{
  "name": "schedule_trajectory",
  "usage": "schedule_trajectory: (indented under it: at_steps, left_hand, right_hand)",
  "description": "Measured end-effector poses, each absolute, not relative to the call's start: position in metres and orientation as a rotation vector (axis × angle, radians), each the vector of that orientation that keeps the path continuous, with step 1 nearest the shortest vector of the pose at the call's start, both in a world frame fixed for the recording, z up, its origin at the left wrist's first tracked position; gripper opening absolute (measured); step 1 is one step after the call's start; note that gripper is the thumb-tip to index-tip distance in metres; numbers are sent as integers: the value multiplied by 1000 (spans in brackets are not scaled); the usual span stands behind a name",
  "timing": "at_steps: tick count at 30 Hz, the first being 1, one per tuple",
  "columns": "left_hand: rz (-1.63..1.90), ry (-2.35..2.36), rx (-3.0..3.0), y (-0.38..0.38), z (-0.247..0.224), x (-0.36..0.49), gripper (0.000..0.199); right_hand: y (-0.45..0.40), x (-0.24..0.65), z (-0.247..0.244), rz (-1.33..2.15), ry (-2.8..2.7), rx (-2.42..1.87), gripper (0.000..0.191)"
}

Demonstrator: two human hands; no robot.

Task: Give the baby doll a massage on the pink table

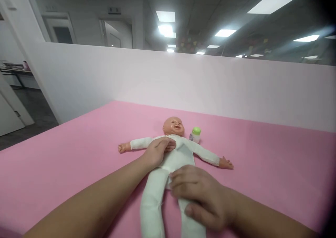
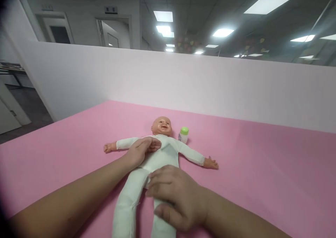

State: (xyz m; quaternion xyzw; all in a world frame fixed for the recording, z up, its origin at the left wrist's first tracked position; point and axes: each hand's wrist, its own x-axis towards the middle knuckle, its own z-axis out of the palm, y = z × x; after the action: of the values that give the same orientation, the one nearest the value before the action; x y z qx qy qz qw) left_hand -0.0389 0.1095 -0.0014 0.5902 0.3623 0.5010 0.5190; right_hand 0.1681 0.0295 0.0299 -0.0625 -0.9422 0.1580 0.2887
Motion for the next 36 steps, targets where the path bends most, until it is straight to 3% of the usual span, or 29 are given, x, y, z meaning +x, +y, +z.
schedule_trajectory:
  at_steps: [9, 21, 29, 36]
  left_hand:
    - [1322, 1114, 1846, 105, -7, -38, 43]
    - [1281, 989, 1601, 101, 2, -39, 36]
    - [1223, 892, 1367, 105, 5, -41, 46]
    - [1059, 880, 1771, 88, 18, -51, 47]
  right_hand:
    - [62, 178, 0, 497, -2475, -331, 87]
    - [92, 188, -1, 463, -2509, -656, 74]
    - [109, 197, -22, 385, -2373, -828, 69]
    - [109, 198, -22, 476, -2286, -1285, 95]
